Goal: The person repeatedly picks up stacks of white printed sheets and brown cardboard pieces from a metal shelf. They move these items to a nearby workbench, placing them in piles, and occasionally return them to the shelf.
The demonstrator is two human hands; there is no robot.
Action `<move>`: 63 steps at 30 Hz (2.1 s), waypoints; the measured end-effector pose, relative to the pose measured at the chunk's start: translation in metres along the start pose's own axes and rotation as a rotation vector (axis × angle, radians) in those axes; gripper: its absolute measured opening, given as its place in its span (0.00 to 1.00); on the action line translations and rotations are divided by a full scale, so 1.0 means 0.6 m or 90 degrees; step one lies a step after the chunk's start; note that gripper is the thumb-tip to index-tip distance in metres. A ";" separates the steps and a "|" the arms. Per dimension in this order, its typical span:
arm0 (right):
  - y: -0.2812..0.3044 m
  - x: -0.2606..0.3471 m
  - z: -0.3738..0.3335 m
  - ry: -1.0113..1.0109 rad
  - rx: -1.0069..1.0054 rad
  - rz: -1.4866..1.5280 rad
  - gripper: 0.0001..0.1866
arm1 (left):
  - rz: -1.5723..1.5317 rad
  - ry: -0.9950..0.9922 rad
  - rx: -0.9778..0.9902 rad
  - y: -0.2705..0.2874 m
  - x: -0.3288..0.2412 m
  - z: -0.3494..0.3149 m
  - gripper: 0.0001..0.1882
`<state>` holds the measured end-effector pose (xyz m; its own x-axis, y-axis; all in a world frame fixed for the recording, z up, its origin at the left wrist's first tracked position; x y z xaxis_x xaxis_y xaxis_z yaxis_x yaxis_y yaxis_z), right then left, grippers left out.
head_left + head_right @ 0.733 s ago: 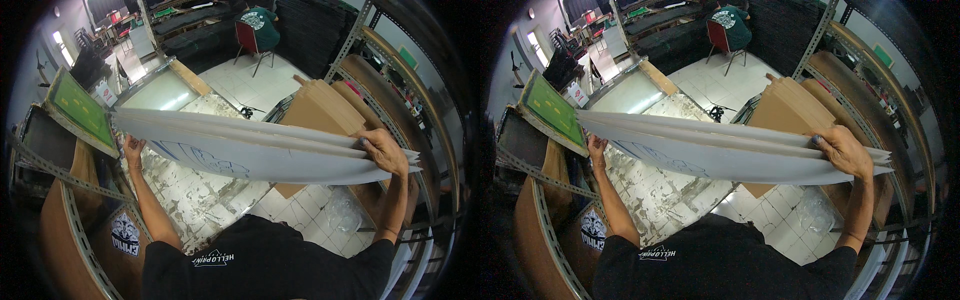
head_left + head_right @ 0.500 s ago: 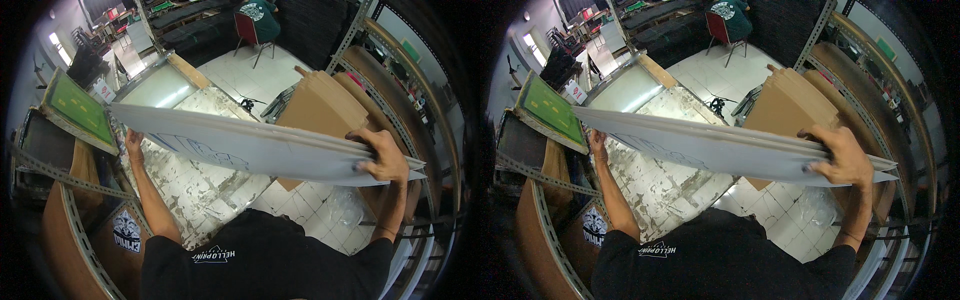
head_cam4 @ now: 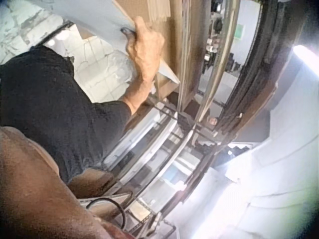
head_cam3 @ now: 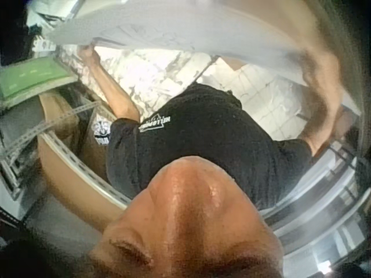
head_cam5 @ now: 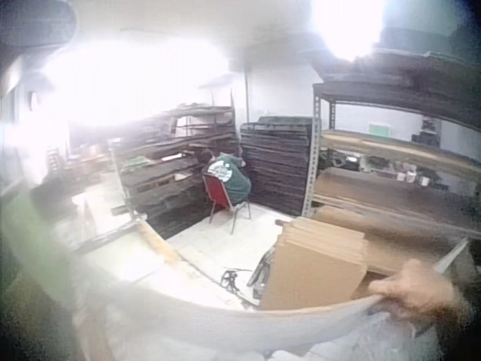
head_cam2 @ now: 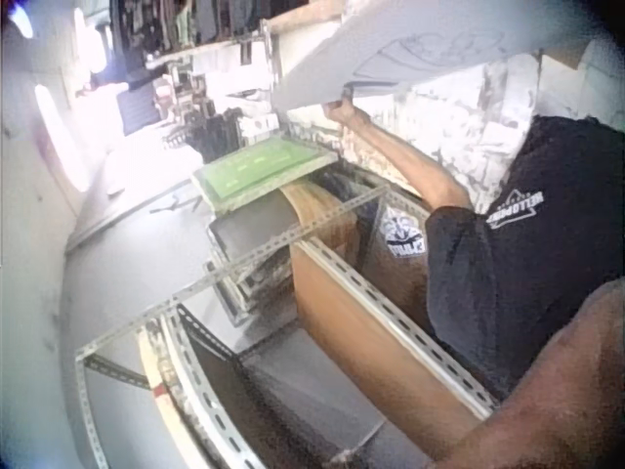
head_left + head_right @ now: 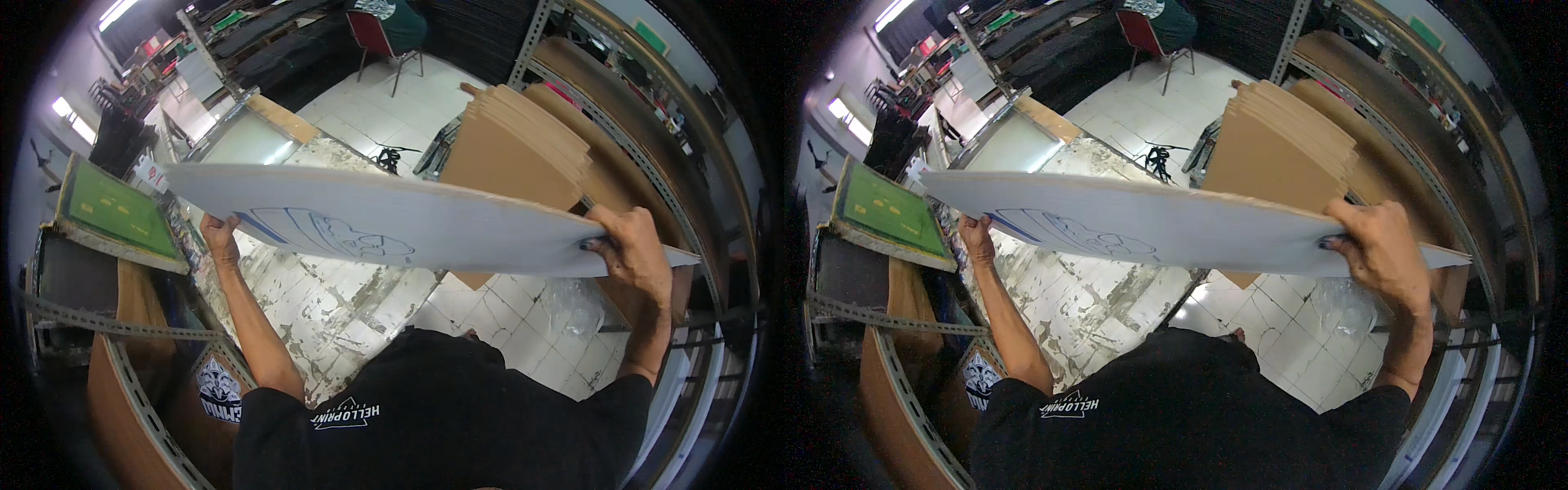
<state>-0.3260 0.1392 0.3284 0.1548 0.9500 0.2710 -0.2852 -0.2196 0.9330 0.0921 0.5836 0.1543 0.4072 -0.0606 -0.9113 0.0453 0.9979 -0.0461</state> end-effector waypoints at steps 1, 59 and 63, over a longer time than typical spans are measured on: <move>0.010 -0.014 -0.017 -0.028 -0.013 0.002 0.11 | -0.034 -0.041 0.010 -0.041 -0.023 -0.002 0.21; -0.064 -0.481 -0.556 -0.191 0.006 -0.093 0.11 | -0.068 0.267 0.952 -0.779 -0.024 -0.688 0.46; -0.068 -0.453 -0.477 -0.269 -0.027 -0.140 0.15 | -0.112 0.214 0.816 -0.786 -0.012 -0.663 0.46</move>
<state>-0.6273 -0.0464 0.1489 0.5842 0.7978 0.1494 -0.2393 -0.0067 0.9709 -0.2951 0.1224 0.0198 0.0739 0.0079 -0.9972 0.9680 0.2399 0.0736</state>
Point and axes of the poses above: each hand's wrist, its own z-axis towards the middle knuckle, its own y-axis out of the back of the hand, x = y × z, the point moved 1 cm from there along z, towards the middle knuckle, and after that the axes turned 10 degrees about -x, right-handed, at the moved point
